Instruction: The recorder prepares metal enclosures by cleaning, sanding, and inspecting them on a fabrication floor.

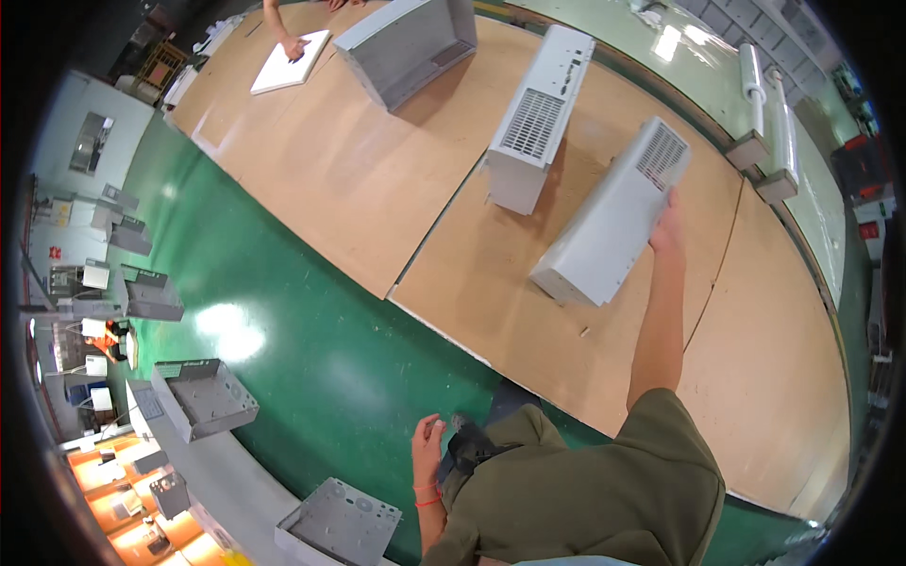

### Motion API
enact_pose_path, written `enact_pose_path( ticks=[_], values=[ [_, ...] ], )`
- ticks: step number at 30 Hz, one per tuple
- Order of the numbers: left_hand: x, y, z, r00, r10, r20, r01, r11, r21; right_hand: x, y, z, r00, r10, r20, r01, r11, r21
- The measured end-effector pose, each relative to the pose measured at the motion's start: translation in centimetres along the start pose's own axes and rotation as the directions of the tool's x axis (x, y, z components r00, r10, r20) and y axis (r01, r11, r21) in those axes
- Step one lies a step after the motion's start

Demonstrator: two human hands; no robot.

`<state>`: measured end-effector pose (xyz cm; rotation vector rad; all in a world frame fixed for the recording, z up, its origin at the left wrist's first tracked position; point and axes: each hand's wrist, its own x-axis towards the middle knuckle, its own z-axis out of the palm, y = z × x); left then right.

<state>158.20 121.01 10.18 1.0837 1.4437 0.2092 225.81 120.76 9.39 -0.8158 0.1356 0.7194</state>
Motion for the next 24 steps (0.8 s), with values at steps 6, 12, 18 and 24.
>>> enact_pose_path(
  ticks=[6, 12, 18, 24],
  values=[
    [1.0, 0.8, 0.1, 1.0, 0.007, -0.026, -0.006, 0.999, 0.048, -2.4, -1.5, 2.8, 0.997, -0.035, -0.062, 0.029, 0.996, -0.083],
    [1.2, 1.8, 0.8, 0.999, 0.028, -0.045, -0.029, 1.0, -0.01, 2.9, -1.4, -2.4, 0.998, 0.043, -0.054, -0.049, 0.992, -0.119],
    [2.2, 0.2, 1.0, 0.984, 0.148, -0.095, -0.153, 0.987, -0.046, 9.1, -9.6, -12.7, 0.956, 0.271, 0.109, -0.25, 0.952, -0.178],
    [0.8, -2.3, -1.9, 0.97, 0.092, -0.226, -0.087, 0.996, 0.033, 4.6, -9.9, -10.2, 0.821, -0.534, -0.203, 0.405, 0.794, -0.452]
  ],
)
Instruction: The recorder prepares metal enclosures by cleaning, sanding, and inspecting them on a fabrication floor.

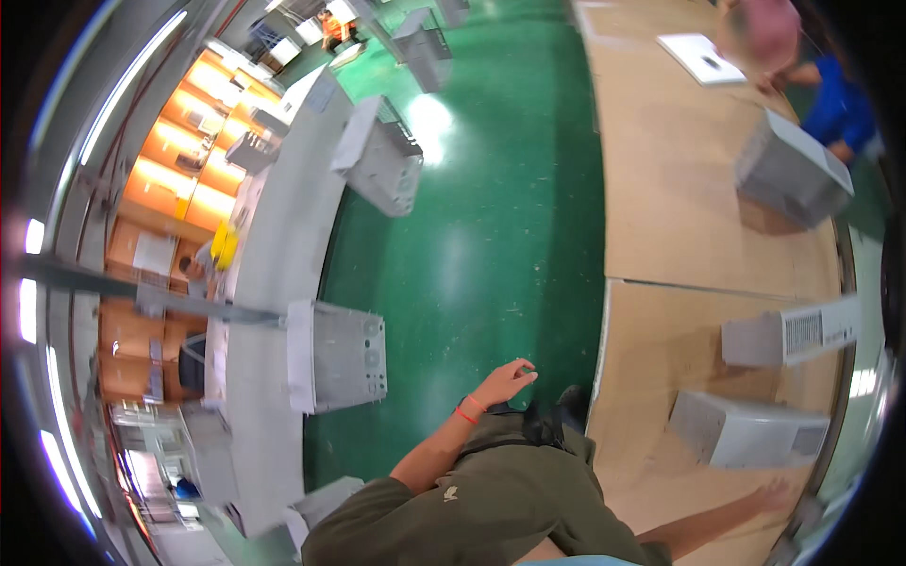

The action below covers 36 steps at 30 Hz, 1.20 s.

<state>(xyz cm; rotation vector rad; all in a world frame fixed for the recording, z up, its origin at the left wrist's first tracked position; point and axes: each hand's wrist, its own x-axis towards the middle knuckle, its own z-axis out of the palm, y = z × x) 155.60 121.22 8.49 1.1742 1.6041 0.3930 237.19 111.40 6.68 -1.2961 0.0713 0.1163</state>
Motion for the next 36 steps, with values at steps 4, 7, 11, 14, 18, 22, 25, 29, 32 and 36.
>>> enact_pose_path(
  ticks=[4, 7, 11, 14, 18, 22, 25, 29, 32, 36],
  values=[
    [-1.1, -4.0, -2.1, 0.995, -0.047, -0.086, 0.039, 0.995, -0.095, -23.5, -11.6, 16.9, 0.88, -0.448, -0.158, 0.401, 0.879, -0.259],
    [-0.5, -6.5, -4.8, 0.99, -0.066, -0.126, 0.05, 0.991, -0.123, -28.1, -11.9, 21.1, 0.875, -0.483, 0.026, 0.477, 0.853, -0.21],
    [0.4, -11.8, -9.5, 0.954, -0.015, -0.3, -0.04, 0.983, -0.177, -36.3, -7.5, 26.3, 0.844, -0.315, 0.434, 0.329, 0.943, 0.043],
    [0.9, -15.4, -14.7, 0.921, -0.069, -0.383, -0.042, 0.961, -0.274, -44.1, -2.2, 30.8, 0.698, -0.027, 0.716, 0.15, 0.983, -0.109],
    [1.1, -18.8, -23.0, 0.856, -0.228, -0.465, -0.058, 0.85, -0.524, -62.0, 5.2, 36.5, 0.416, 0.217, 0.883, 0.02, 0.969, -0.247],
    [1.2, -22.6, -29.9, 0.523, -0.347, -0.779, -0.189, 0.844, -0.502, -84.3, 10.1, 40.9, -0.163, 0.355, 0.921, 0.132, 0.933, -0.336],
    [1.3, -22.7, -35.8, 0.297, -0.477, -0.827, -0.339, 0.757, -0.558, -99.0, 10.7, 41.2, -0.486, 0.335, 0.807, 0.249, 0.938, -0.24],
    [1.0, -25.4, -37.5, 0.026, -0.509, -0.86, -0.349, 0.802, -0.485, -113.4, 17.0, 40.2, -0.801, 0.45, 0.395, 0.33, 0.882, -0.335],
    [0.5, -26.1, -37.6, -0.06, -0.573, -0.818, -0.237, 0.804, -0.546, -122.5, 23.6, 36.6, -0.864, 0.485, 0.136, 0.432, 0.852, -0.297],
    [0.5, -26.6, -37.6, -0.154, -0.648, -0.746, -0.133, 0.762, -0.634, -131.9, 29.1, 32.8, -0.796, 0.581, -0.167, 0.602, 0.735, -0.313]
  ],
)
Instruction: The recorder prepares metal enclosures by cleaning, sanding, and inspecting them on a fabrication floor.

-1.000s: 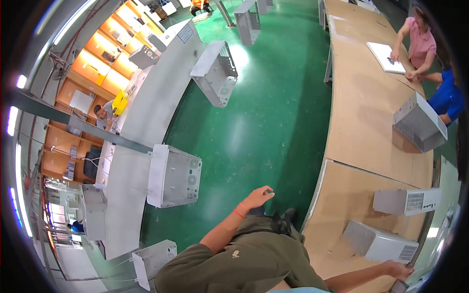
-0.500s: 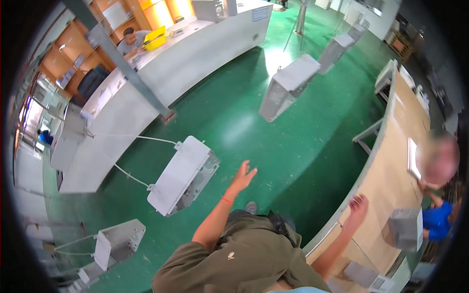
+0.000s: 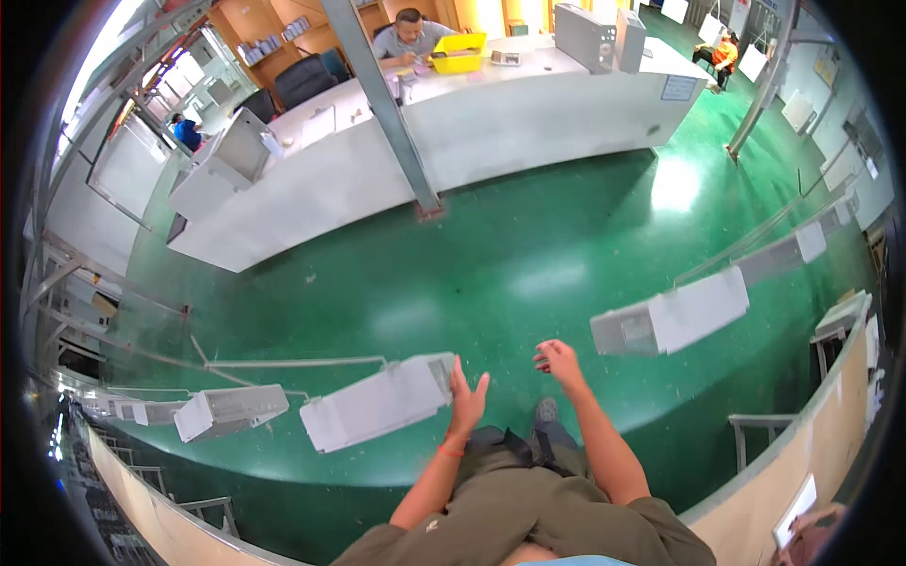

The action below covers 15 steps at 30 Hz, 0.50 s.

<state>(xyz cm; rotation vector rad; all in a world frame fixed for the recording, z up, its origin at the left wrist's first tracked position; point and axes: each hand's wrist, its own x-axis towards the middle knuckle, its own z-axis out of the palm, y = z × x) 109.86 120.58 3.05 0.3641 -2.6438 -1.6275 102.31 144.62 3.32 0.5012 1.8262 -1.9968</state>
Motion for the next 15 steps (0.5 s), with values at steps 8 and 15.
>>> enact_pose_path(
  ticks=[8, 15],
  values=[
    [0.1, -2.5, -3.6, 0.951, -0.219, -0.217, 0.188, 0.97, -0.155, 20.4, 4.9, 4.0, 0.988, 0.126, 0.088, -0.099, 0.959, -0.265],
    [4.1, -3.5, -6.4, 0.809, -0.448, -0.381, 0.366, 0.89, -0.271, 31.9, 7.3, -4.9, 0.95, 0.272, -0.156, -0.309, 0.737, -0.601]
  ],
)
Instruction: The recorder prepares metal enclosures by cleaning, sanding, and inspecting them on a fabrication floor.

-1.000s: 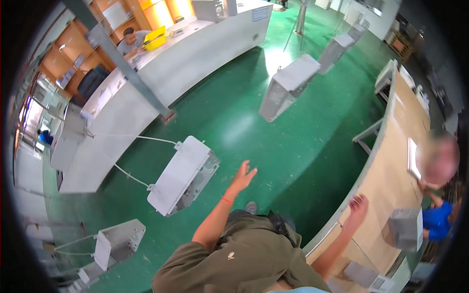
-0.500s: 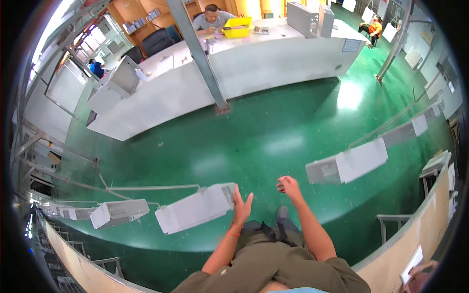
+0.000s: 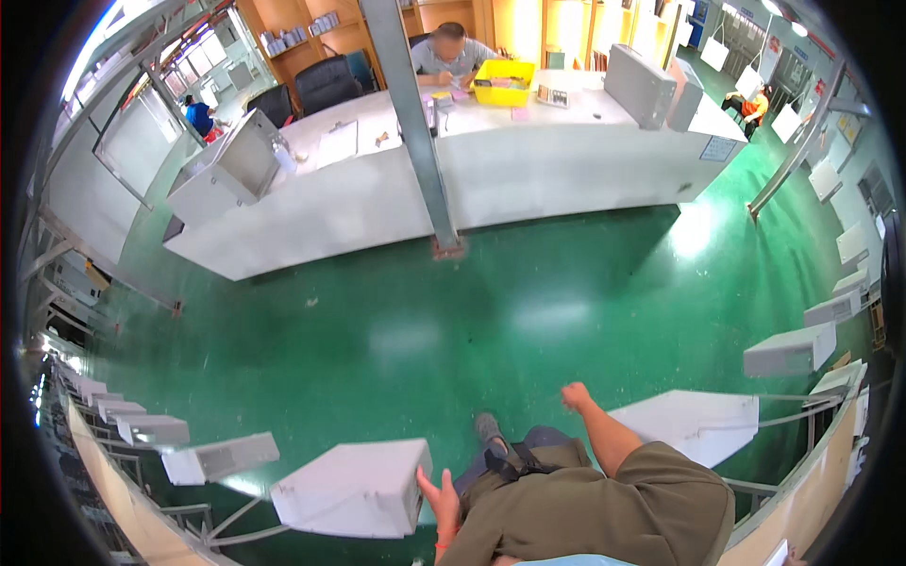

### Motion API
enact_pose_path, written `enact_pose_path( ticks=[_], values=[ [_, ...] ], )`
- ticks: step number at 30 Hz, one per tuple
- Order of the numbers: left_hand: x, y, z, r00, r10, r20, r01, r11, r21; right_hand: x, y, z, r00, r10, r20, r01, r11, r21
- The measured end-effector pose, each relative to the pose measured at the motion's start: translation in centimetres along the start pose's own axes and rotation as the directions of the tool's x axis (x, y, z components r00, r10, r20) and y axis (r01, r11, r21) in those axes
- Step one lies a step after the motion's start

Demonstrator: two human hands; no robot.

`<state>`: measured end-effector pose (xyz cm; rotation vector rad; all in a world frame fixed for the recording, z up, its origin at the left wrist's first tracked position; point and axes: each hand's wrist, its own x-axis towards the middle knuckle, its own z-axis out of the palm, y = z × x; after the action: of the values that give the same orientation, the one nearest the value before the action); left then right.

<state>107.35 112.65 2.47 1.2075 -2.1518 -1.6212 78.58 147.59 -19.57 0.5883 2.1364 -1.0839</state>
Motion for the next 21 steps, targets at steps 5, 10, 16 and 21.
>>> enact_pose_path(
  ticks=[5, 10, 16, 21],
  values=[
    [6.2, 1.7, 2.0, 0.969, -0.21, 0.13, 0.213, 0.977, -0.012, 0.3, -5.5, -1.8, 0.994, 0.109, 0.029, -0.112, 0.979, 0.171],
    [16.6, 8.2, 9.5, 0.937, -0.169, 0.307, 0.166, 0.986, 0.035, 5.9, -11.8, -5.4, 0.994, 0.11, 0.003, -0.106, 0.948, 0.302],
    [27.3, 16.7, 20.7, 0.896, -0.131, 0.424, 0.031, 0.972, 0.235, 15.0, -16.8, -10.6, 0.991, 0.136, -0.002, -0.12, 0.882, 0.456],
    [33.5, 28.8, 31.7, 0.783, -0.093, 0.615, -0.105, 0.955, 0.278, 20.6, -17.2, -19.0, 0.949, 0.309, -0.065, -0.226, 0.809, 0.543]
  ],
)
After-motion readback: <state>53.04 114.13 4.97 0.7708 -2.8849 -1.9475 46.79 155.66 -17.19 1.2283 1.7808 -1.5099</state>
